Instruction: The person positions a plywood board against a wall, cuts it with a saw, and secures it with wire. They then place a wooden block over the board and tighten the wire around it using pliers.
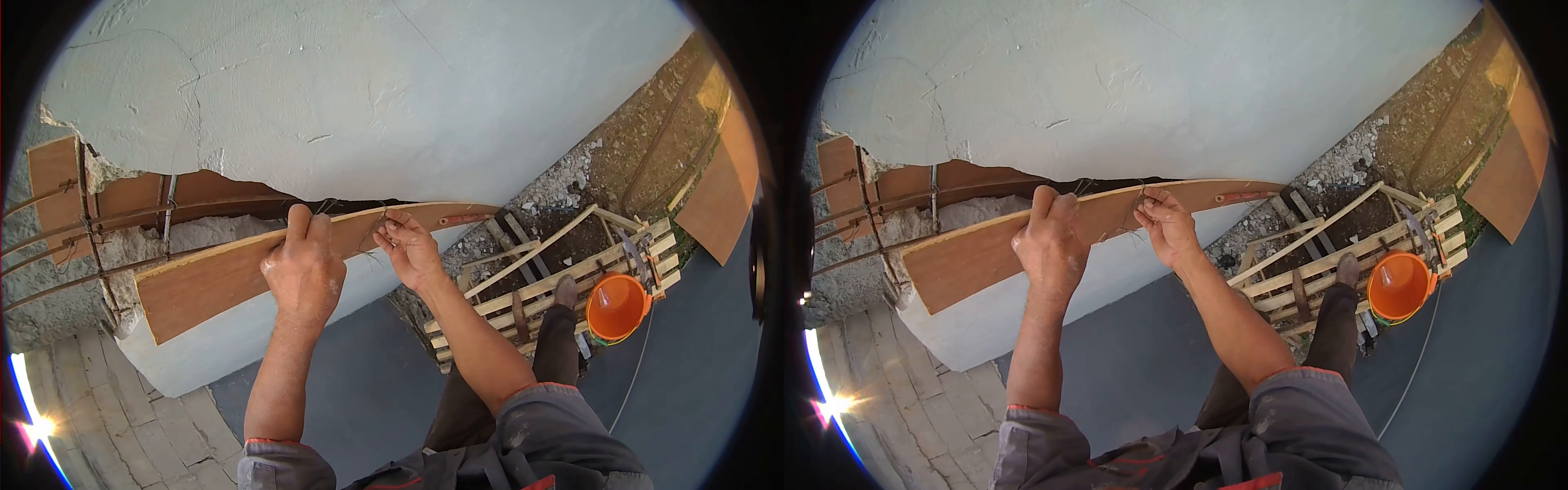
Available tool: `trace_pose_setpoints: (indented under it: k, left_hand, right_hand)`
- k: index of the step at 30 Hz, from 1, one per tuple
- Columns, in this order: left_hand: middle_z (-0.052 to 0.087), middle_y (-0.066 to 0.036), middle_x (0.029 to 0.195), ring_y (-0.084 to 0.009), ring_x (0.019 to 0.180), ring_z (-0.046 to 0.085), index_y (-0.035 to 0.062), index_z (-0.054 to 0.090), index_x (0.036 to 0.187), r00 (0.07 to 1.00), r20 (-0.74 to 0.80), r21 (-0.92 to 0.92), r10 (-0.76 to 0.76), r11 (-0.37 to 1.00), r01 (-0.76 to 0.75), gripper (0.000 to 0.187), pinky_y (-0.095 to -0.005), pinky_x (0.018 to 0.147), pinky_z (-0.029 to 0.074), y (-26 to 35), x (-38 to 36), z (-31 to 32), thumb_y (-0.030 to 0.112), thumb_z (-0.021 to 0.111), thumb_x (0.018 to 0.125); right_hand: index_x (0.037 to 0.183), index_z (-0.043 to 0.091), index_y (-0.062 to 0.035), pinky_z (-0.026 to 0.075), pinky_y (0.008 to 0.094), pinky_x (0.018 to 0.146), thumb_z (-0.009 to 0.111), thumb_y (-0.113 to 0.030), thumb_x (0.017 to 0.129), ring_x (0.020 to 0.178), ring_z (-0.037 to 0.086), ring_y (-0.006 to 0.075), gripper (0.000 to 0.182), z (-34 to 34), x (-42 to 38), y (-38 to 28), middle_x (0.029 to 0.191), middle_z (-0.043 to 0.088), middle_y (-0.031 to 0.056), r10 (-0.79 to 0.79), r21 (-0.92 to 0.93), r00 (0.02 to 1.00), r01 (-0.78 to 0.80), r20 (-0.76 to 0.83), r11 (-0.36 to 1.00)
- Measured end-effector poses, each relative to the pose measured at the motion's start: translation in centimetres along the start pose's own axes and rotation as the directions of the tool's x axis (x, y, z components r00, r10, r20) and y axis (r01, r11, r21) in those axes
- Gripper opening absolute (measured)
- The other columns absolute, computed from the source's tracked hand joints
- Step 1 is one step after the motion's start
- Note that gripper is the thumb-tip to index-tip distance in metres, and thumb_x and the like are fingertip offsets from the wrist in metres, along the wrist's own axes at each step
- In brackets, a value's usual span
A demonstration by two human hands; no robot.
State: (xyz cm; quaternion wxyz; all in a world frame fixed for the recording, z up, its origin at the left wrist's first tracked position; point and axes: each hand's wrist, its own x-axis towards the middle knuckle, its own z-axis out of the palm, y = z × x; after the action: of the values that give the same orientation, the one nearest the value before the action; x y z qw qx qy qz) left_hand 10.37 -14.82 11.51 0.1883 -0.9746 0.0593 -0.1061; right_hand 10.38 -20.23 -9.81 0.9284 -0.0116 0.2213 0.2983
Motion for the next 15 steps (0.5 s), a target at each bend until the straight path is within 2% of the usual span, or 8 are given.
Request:
trace_pose_setpoints:
  k: [5, 7, 8, 10, 11, 12, 14, 15]
  left_hand:
    - [0.052, -0.004, 0.085, -0.0226, 0.053, 0.060, 0.0035, 0.060, 0.079, 1.000, -0.018, -0.013, 0.005, 1.000, -0.005, 0.012, -0.0356, 0.046, 0.049, -0.1, 0.3, -0.1, -0.002, 0.063, 0.069]
    - [0.052, -0.004, 0.085, -0.0228, 0.052, 0.059, 0.0036, 0.061, 0.079, 1.000, 0.008, -0.020, -0.007, 1.000, 0.007, 0.010, -0.0359, 0.046, 0.049, 0.0, 0.3, -0.2, -0.002, 0.064, 0.071]
    - [0.052, -0.004, 0.085, -0.0228, 0.052, 0.059, 0.0036, 0.061, 0.079, 1.000, 0.014, -0.020, -0.001, 1.000, 0.001, 0.010, -0.0359, 0.046, 0.049, 0.0, 0.2, -0.3, -0.002, 0.064, 0.071]
    - [0.052, -0.003, 0.085, -0.0228, 0.052, 0.059, 0.0038, 0.060, 0.079, 1.000, 0.023, 0.023, 0.001, 1.000, -0.001, 0.008, -0.0353, 0.046, 0.049, 0.1, 0.2, -0.5, -0.001, 0.064, 0.074]
    - [0.052, -0.003, 0.085, -0.0228, 0.052, 0.059, 0.0038, 0.060, 0.079, 1.000, 0.025, 0.025, 0.005, 1.000, -0.006, 0.008, -0.0353, 0.046, 0.049, 0.2, 0.2, -0.6, -0.001, 0.064, 0.074]
    - [0.052, -0.004, 0.085, -0.0226, 0.053, 0.059, 0.0036, 0.062, 0.080, 0.999, 0.032, 0.030, 0.003, 1.000, -0.004, 0.007, -0.0349, 0.046, 0.049, 0.3, 0.1, -0.6, -0.001, 0.064, 0.075]
    - [0.051, -0.004, 0.085, -0.0224, 0.053, 0.058, 0.0034, 0.063, 0.081, 0.999, 0.041, 0.032, 0.004, 0.999, -0.006, 0.007, -0.0345, 0.046, 0.049, 0.5, 0.0, -0.7, -0.001, 0.064, 0.076]
    - [0.054, -0.004, 0.087, -0.0238, 0.059, 0.061, 0.0049, 0.066, 0.086, 0.998, 0.058, 0.014, -0.037, 0.999, 0.036, 0.010, -0.0350, 0.050, 0.050, 0.6, -0.1, -0.8, 0.000, 0.063, 0.078]
  right_hand:
    - [0.107, 0.061, -0.0083, 0.048, 0.0325, 0.094, 0.061, -0.001, 0.091, 0.091, 0.060, 0.0145, 0.017, 0.3, 0.1, 0.1, 0.097, 0.061, 0.0007, 0.010, 0.036, 1.000, -0.010, -0.001, 0.999]
    - [0.108, 0.060, -0.0066, 0.051, 0.0291, 0.086, 0.061, -0.004, 0.093, 0.088, 0.059, 0.0122, 0.016, 0.3, 0.5, 0.0, 0.094, 0.061, 0.0012, -0.048, -0.062, 0.998, 0.045, -0.042, 0.997]
    - [0.108, 0.060, -0.0066, 0.051, 0.0291, 0.086, 0.061, -0.004, 0.093, 0.088, 0.059, 0.0122, 0.016, 0.3, 0.7, -0.2, 0.094, 0.061, 0.0012, -0.048, -0.055, 0.998, 0.046, -0.047, 0.997]
    - [0.108, 0.060, -0.0041, 0.051, 0.0257, 0.073, 0.060, -0.008, 0.095, 0.078, 0.058, 0.0100, 0.013, 1.2, 1.1, -1.3, 0.089, 0.061, 0.0020, -0.262, -0.473, 0.962, 0.194, -0.081, 0.859]
    - [0.105, 0.061, -0.0019, 0.050, 0.0250, 0.063, 0.056, -0.011, 0.098, 0.067, 0.056, 0.0090, 0.012, 1.4, 1.2, -2.1, 0.080, 0.060, 0.0025, -0.216, -0.525, 0.967, 0.114, -0.138, 0.844]
    - [0.105, 0.061, -0.0019, 0.050, 0.0250, 0.063, 0.056, -0.011, 0.098, 0.067, 0.056, 0.0090, 0.012, 1.5, 1.3, -3.0, 0.080, 0.060, 0.0025, -0.218, -0.521, 0.966, 0.115, -0.140, 0.846]
    - [0.103, 0.062, -0.0018, 0.051, 0.0267, 0.059, 0.053, -0.012, 0.099, 0.063, 0.055, 0.0096, 0.014, 1.6, 1.6, -4.5, 0.074, 0.059, 0.0026, -0.008, -0.649, 0.998, -0.031, -0.056, 0.760]
    - [0.103, 0.062, -0.0018, 0.051, 0.0267, 0.059, 0.053, -0.012, 0.099, 0.063, 0.055, 0.0096, 0.014, 1.9, 1.8, -5.1, 0.074, 0.059, 0.0026, -0.009, -0.648, 0.998, -0.030, -0.058, 0.761]
